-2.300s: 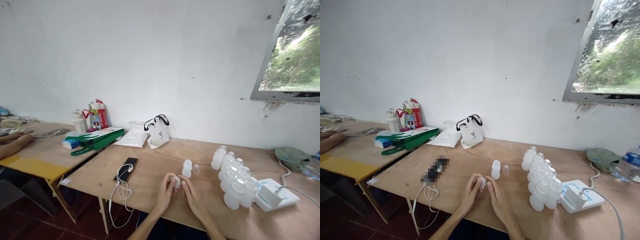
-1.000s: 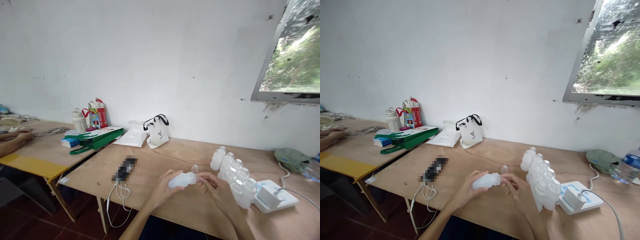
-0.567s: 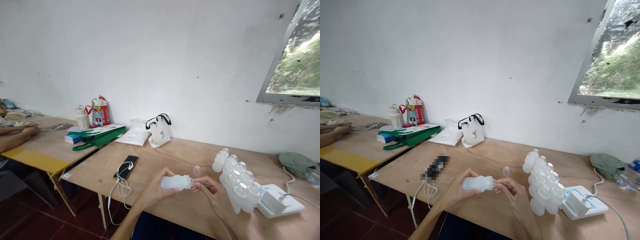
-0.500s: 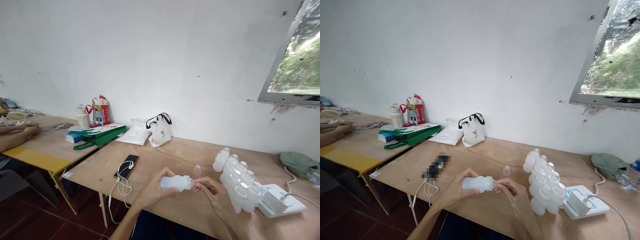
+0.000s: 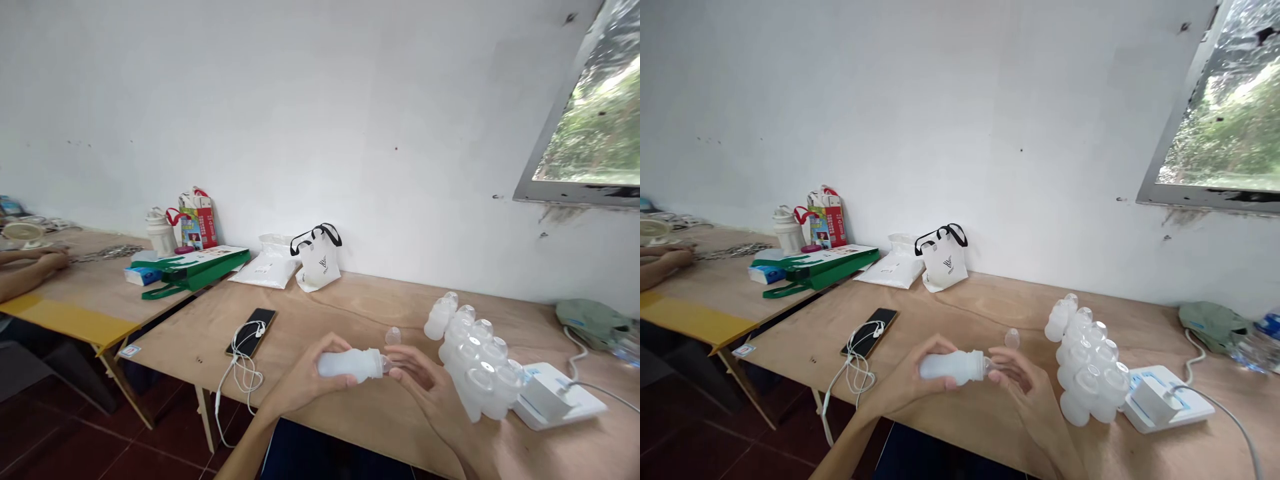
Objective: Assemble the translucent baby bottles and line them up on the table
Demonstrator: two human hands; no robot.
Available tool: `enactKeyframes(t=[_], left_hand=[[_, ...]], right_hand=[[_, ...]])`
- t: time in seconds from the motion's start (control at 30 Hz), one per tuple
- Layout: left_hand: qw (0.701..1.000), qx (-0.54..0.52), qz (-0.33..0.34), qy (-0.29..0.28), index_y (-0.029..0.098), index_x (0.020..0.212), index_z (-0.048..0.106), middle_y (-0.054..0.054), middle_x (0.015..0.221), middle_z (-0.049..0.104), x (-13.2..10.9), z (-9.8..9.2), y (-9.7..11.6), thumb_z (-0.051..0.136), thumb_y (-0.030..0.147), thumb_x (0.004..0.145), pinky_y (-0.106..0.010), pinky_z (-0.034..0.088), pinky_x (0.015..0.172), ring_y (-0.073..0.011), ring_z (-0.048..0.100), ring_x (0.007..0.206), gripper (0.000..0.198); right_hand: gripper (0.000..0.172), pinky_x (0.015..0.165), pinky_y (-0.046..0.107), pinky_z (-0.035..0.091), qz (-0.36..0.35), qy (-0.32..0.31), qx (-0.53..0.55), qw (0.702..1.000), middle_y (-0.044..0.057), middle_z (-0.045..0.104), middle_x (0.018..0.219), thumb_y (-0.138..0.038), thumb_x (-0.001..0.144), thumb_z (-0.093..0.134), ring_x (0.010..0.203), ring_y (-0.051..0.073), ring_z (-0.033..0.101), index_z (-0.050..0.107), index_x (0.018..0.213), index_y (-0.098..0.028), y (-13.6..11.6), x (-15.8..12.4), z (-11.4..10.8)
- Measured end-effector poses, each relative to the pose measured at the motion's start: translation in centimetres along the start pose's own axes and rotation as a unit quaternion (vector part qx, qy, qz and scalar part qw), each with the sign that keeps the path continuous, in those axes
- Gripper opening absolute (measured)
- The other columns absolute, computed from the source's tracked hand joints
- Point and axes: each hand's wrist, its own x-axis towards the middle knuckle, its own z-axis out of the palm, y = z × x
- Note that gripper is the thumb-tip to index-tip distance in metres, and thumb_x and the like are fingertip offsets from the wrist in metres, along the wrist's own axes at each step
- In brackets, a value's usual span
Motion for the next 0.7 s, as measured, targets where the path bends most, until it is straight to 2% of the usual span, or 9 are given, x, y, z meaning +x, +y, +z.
enactKeyframes(t=[0.13, 0.27, 0.43, 0.53, 0.6, 0.7], left_hand=[[0.997, 0.082, -0.003, 0.017, 0.023, 0.115, 0.067, -0.002, 0.113, 0.070, -0.5, 0.2, 0.7, 0.083, 0.045, 0.079, -0.030, 0.045, 0.086, -0.0237, 0.062, 0.101, 0.045], [0.998, 0.066, -0.003, -0.005, 0.022, 0.112, 0.069, -0.003, 0.109, 0.071, -0.6, 0.1, 0.8, 0.083, 0.046, 0.078, -0.030, 0.045, 0.088, -0.0242, 0.063, 0.102, 0.043], [1.000, 0.020, -0.002, -0.013, 0.021, 0.111, 0.069, -0.004, 0.110, 0.070, -0.4, 0.0, 0.2, 0.084, 0.051, 0.077, -0.032, 0.048, 0.090, -0.0239, 0.063, 0.104, 0.047], [0.997, -0.057, -0.018, -0.046, 0.020, 0.112, 0.064, -0.003, 0.104, 0.069, -0.4, 0.0, 0.0, 0.082, 0.052, 0.080, -0.025, 0.050, 0.072, -0.0173, 0.064, 0.086, 0.048], [0.990, -0.115, -0.035, -0.077, 0.020, 0.113, 0.061, -0.002, 0.100, 0.068, -0.4, 0.1, -0.2, 0.080, 0.052, 0.083, -0.020, 0.047, 0.059, -0.0122, 0.061, 0.072, 0.047], [0.978, -0.169, -0.061, -0.102, 0.019, 0.113, 0.059, -0.002, 0.093, 0.068, -0.4, 0.2, -0.3, 0.080, 0.051, 0.084, -0.017, 0.046, 0.049, -0.0096, 0.059, 0.063, 0.048]], right_hand=[[0.028, 0.085, 0.030, 0.064, 0.004, -0.006, -0.006, 1.000, 0.007, 0.080, 0.109, -0.049, 0.091, 0.073, 0.097, 0.025, 0.077, 0.081, 0.102, -0.026, -0.5, 0.0, 0.2], [0.017, 0.089, 0.028, 0.063, -0.049, -0.022, -0.001, 0.999, 0.004, 0.080, 0.112, -0.041, 0.092, 0.073, 0.104, 0.024, 0.076, 0.083, 0.097, -0.028, -0.8, -0.2, 0.1], [0.011, 0.087, 0.025, 0.063, -0.111, -0.005, -0.048, 0.993, 0.003, 0.080, 0.111, -0.032, 0.094, 0.073, 0.101, 0.021, 0.077, 0.083, 0.099, -0.029, -0.9, -0.4, -0.1], [0.014, 0.089, 0.025, 0.063, -0.168, -0.003, -0.075, 0.983, 0.001, 0.080, 0.111, -0.024, 0.095, 0.072, 0.102, 0.020, 0.077, 0.081, 0.103, -0.030, -0.7, -0.5, -0.2], [0.019, 0.090, 0.024, 0.062, -0.205, -0.005, -0.083, 0.975, 0.000, 0.079, 0.112, -0.019, 0.096, 0.069, 0.103, 0.018, 0.076, 0.080, 0.106, -0.031, -0.5, -0.6, -0.2], [0.026, 0.089, 0.024, 0.063, -0.253, -0.006, -0.091, 0.963, 0.001, 0.078, 0.116, -0.011, 0.097, 0.065, 0.105, 0.018, 0.076, 0.077, 0.110, -0.030, -0.1, -0.9, -0.3]])
